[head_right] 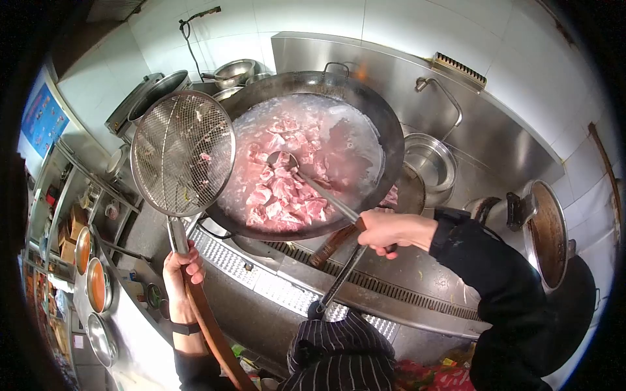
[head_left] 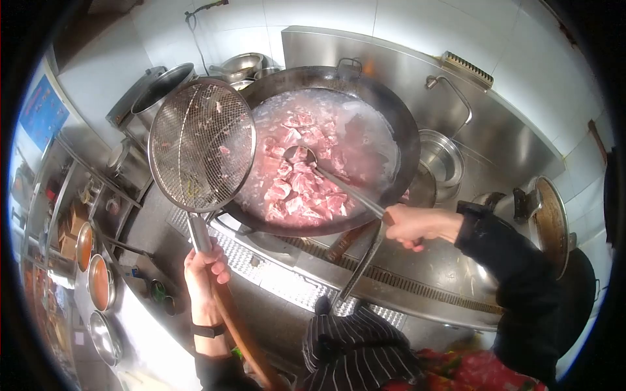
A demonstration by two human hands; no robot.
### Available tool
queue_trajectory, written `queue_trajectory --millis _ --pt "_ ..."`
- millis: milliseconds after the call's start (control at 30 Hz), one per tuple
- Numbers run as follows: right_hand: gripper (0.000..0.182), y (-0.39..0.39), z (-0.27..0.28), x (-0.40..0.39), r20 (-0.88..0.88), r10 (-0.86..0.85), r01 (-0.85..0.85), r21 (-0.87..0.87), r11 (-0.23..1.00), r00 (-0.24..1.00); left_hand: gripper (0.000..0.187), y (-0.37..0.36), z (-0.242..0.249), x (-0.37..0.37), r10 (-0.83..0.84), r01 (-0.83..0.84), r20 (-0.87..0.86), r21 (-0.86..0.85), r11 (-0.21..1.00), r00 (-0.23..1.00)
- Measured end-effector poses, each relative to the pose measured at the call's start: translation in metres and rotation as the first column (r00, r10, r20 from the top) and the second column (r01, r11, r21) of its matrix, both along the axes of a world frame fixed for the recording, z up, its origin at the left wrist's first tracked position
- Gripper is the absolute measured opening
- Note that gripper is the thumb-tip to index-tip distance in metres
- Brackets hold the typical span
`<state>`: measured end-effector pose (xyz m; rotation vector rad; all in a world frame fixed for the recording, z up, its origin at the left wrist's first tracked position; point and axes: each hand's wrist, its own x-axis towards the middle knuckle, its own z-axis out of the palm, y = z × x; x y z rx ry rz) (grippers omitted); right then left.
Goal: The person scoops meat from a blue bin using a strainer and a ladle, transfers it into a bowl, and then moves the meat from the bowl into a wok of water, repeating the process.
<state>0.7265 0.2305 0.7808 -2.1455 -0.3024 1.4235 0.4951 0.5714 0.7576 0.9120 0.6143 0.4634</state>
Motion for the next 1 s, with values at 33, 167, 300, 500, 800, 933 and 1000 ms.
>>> queue_trajectory --millis 33,167,300,500,800,933,1000 --pt "0.011 0.003 -0.001 -0.002 -0.039 -0.011 0.011 0.02 1.0 0.999 0.026 0.0 0.0 0.001 0.011 -0.01 0.032 -0.024 1.0 0.999" --pt "0.012 -0.015 0.002 -0.004 -0.269 -0.106 0.139 0.109 0.984 0.957 0.03 0.007 0.003 -0.008 0.041 -0.039 0.059 -0.041 0.998 0.997" --pt "0.016 -0.02 -0.006 -0.009 -0.521 -0.219 0.32 0.111 0.941 0.825 0.031 0.01 0.005 -0.01 0.027 -0.026 0.064 -0.011 1.0 0.998" --pt "0.012 -0.049 -0.037 -0.039 -0.782 -0.24 0.572 0.176 0.801 0.576 0.03 0.009 0.0 0.001 0.044 -0.031 0.122 -0.108 0.994 0.992" --pt "0.014 -0.097 -0.027 -0.087 -0.729 -0.373 0.701 0.203 0.683 0.574 0.029 0.008 -0.003 0.007 0.003 0.011 0.099 -0.141 0.99 0.995" --pt "0.016 -0.113 -0.04 -0.098 -0.551 -0.405 0.625 0.296 0.723 0.729 0.03 0.004 -0.007 0.012 -0.003 0.018 0.095 -0.159 0.987 0.995" --pt "0.016 -0.117 -0.049 -0.104 -0.503 -0.408 0.601 0.315 0.734 0.762 0.03 0.003 -0.009 0.013 -0.009 0.025 0.094 -0.173 0.985 0.995"
